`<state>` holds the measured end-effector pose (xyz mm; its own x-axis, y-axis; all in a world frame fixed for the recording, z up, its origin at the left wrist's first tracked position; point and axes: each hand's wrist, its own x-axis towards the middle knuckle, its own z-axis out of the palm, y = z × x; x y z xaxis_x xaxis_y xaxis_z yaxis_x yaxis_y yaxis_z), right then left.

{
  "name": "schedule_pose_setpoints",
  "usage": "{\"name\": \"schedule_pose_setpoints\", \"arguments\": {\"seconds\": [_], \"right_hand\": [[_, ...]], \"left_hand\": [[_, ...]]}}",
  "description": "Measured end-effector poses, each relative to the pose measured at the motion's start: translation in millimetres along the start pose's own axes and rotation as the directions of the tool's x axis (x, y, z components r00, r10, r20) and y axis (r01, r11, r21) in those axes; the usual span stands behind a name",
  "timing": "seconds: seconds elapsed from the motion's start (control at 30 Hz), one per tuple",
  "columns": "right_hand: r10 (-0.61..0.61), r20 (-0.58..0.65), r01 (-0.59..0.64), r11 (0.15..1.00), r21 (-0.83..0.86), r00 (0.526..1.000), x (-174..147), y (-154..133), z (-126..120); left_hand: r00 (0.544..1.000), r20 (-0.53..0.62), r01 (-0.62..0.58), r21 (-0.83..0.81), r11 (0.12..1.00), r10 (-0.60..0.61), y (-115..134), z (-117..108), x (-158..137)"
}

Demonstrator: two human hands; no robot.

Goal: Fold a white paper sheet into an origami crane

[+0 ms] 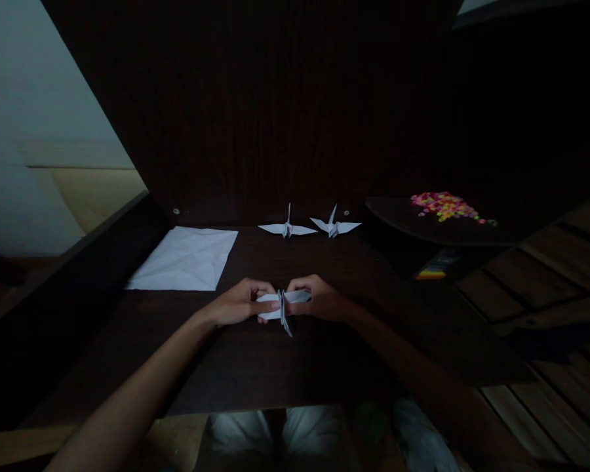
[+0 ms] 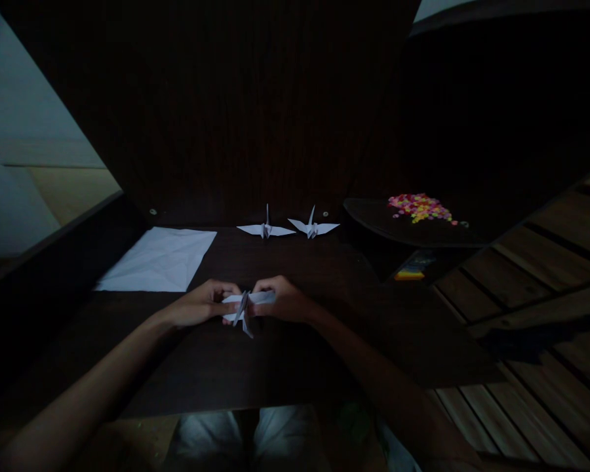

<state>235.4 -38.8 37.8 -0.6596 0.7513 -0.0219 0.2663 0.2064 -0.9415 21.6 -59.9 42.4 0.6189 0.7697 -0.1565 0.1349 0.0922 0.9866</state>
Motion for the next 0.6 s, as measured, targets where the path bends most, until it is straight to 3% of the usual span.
{"name": "schedule_pose_setpoints", "arguments": {"seconds": [0.1,0.17,0.27,0.43,0.5,0.6], "right_hand": [[-0.020,0.040,0.026,0.988,-0.152,0.999,-1.7,-5.0,-3.0],[-0.041,0.101,0.057,0.985,-0.161,0.994,-1.5,-4.9,-4.1],[-0.016,0.166,0.021,0.999,-0.026,0.986,-0.3,0.0,-3.8],[0.101,0.301,-0.179,0.953,0.244,0.948,-1.7,8.5,-1.3],[0.107,0.344,-0.204,0.944,0.261,0.933,-2.8,8.5,-0.8],[0.090,0.309,-0.170,0.955,0.242,0.947,-3.3,5.8,-0.4]], "left_hand": [[0.999,0.028,0.035,0.021,0.999,-0.036,-0.9,1.6,0.2],[0.997,0.052,0.056,0.032,0.998,-0.057,-0.1,2.5,0.1],[0.996,0.056,0.075,0.030,0.997,-0.076,2.8,3.4,-0.9],[0.994,0.042,0.097,-0.019,0.995,-0.096,3.8,3.9,-2.5],[0.993,0.062,0.104,-0.022,0.994,-0.102,2.4,3.8,-2.5],[0.993,0.072,0.092,-0.035,0.995,-0.090,0.9,3.4,-1.9]]}}
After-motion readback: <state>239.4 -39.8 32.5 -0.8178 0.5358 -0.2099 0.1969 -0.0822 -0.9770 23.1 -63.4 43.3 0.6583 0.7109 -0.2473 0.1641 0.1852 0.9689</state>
